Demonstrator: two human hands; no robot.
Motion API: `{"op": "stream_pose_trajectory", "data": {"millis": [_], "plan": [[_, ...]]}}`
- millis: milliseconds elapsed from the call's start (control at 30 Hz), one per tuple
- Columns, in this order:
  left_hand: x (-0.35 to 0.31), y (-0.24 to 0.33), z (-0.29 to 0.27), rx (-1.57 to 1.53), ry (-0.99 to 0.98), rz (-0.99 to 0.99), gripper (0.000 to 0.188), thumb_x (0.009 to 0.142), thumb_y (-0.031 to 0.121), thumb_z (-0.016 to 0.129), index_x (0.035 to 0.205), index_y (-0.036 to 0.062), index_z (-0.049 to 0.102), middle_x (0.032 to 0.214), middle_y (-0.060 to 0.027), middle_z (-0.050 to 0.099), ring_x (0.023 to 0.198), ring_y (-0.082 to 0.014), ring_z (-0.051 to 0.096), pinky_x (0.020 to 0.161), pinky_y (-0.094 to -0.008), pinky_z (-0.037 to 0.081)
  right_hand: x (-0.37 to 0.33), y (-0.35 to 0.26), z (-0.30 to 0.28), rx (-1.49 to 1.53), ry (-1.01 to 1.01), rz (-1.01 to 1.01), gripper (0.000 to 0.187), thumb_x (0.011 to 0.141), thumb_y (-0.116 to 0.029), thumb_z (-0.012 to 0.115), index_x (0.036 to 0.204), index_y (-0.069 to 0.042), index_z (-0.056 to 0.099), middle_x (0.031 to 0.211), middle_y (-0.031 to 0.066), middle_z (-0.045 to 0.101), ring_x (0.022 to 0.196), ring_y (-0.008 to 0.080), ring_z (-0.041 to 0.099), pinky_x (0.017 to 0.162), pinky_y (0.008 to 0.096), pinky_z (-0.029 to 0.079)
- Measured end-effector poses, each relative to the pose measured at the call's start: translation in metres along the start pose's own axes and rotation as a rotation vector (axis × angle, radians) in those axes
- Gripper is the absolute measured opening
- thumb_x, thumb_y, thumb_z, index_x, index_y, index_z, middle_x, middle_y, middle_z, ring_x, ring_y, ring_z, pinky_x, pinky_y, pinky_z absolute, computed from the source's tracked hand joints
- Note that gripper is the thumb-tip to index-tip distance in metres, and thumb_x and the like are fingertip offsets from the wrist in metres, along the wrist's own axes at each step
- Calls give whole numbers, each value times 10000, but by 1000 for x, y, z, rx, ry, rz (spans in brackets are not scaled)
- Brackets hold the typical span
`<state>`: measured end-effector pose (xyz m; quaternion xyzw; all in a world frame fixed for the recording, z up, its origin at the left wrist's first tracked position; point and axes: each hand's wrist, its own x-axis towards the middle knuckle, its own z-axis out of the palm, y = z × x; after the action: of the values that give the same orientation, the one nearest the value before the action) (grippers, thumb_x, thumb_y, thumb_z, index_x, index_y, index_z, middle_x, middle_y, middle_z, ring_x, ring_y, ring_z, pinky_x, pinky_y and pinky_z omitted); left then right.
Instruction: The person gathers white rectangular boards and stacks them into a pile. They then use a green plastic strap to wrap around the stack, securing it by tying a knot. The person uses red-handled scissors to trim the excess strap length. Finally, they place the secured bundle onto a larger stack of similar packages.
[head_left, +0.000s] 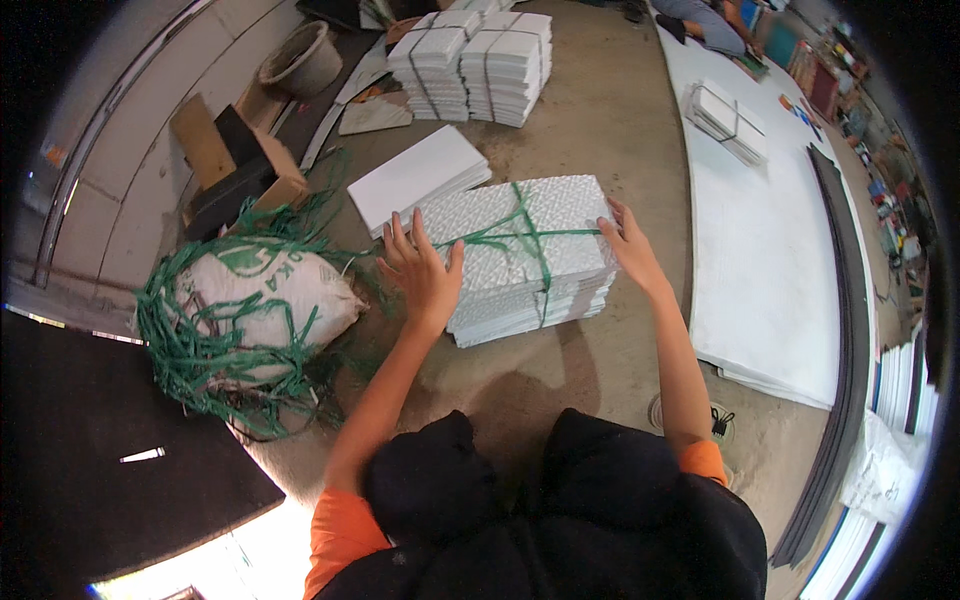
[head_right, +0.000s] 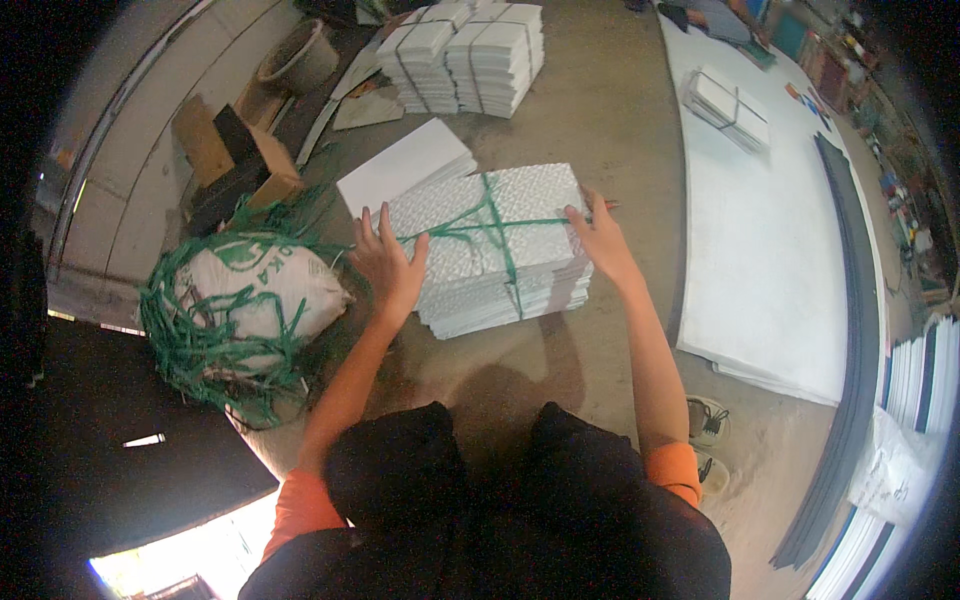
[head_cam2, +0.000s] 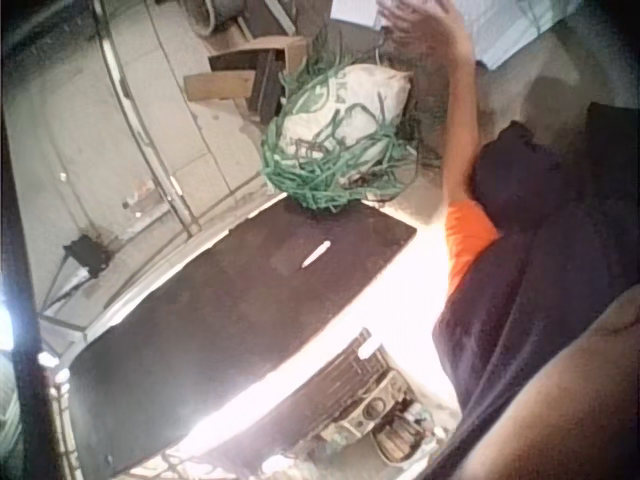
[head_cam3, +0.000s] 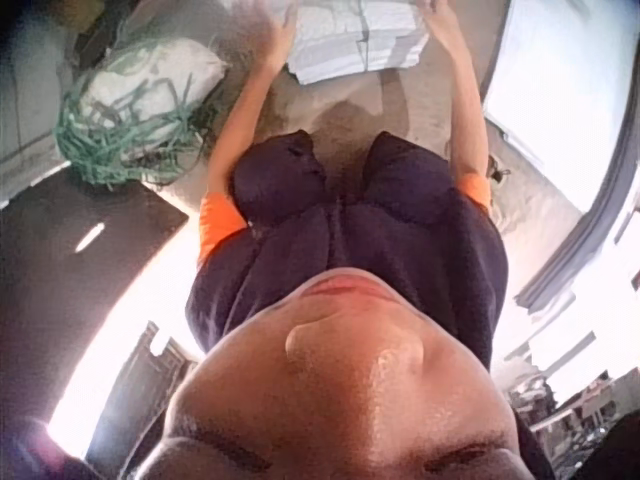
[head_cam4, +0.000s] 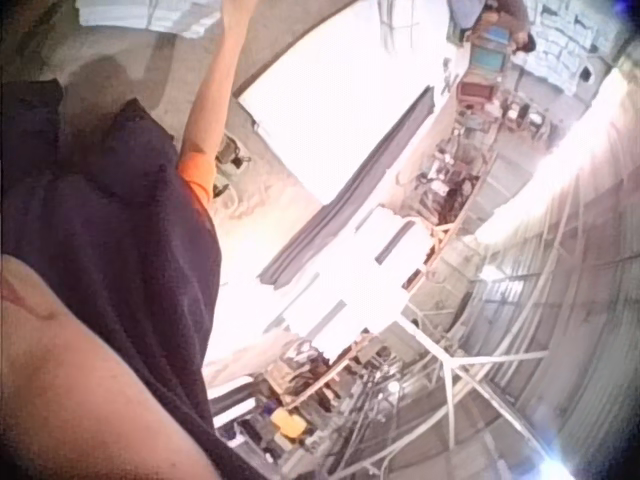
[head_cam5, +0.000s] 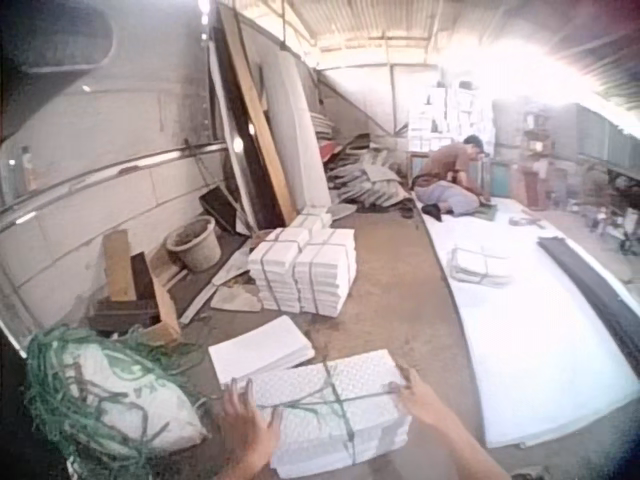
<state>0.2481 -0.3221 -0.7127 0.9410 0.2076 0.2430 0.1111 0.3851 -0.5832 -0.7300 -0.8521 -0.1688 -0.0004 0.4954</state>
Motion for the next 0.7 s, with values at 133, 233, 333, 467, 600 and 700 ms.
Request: {"op": "stream_pose_trajectory", "data": {"millis": [133, 233, 333, 467, 600, 700], "plan": [[25, 16, -2, 37, 55, 289, 506, 820, 310, 543, 1239, 79, 381, 1269, -138, 362, 1182, -297, 347, 954, -479, 264, 19, 25, -34, 198, 211, 125, 287, 841, -204, 524, 1039, 3, 545, 834, 115, 628, 757, 228, 615, 691, 303, 470], [43, 22, 11, -233, -32, 309, 415, 822, 285, 546, 1172, 79, 460, 1188, -109, 450, 1115, -281, 405, 915, -447, 297, 29, 63, -47, 192, 67, 337, 215, 849, -110, 502, 1025, 9, 538, 988, 95, 582, 859, 142, 576, 722, 267, 482], [51, 26, 20, -279, -146, 203, 364, 825, 274, 546, 1132, 85, 499, 1111, -97, 504, 1079, -268, 432, 911, -419, 299, 41, 121, -15, -22, -39, 298, 220, 782, -20, 529, 1000, -14, 553, 964, 99, 585, 910, 193, 571, 779, 329, 465], [53, 27, 24, -238, -157, 178, 338, 840, 258, 528, 1137, 98, 503, 1110, -87, 506, 1061, -266, 438, 913, -404, 293, 59, 175, 33, -466, -43, -122, 367, 726, -16, 530, 1090, -55, 498, 1110, 105, 514, 1093, 248, 452, 899, 422, 370], [55, 29, 23, -251, -194, 164, 291, 847, 217, 518, 1115, 101, 528, 1124, -63, 495, 1082, -248, 421, 921, -395, 283, 76, 177, 57, -710, -48, -280, 401, 757, -58, 484, 1154, -66, 432, 1192, 95, 453, 1157, 255, 384, 930, 449, 324], [55, 37, 19, -193, -238, 126, 275, 857, 222, 500, 1097, 95, 541, 1131, -53, 480, 1089, -235, 403, 942, -381, 260, 83, 185, 58, -790, -81, -367, 377, 765, -77, 481, 1140, -60, 448, 1144, 110, 464, 1112, 266, 412, 931, 443, 328]]}}
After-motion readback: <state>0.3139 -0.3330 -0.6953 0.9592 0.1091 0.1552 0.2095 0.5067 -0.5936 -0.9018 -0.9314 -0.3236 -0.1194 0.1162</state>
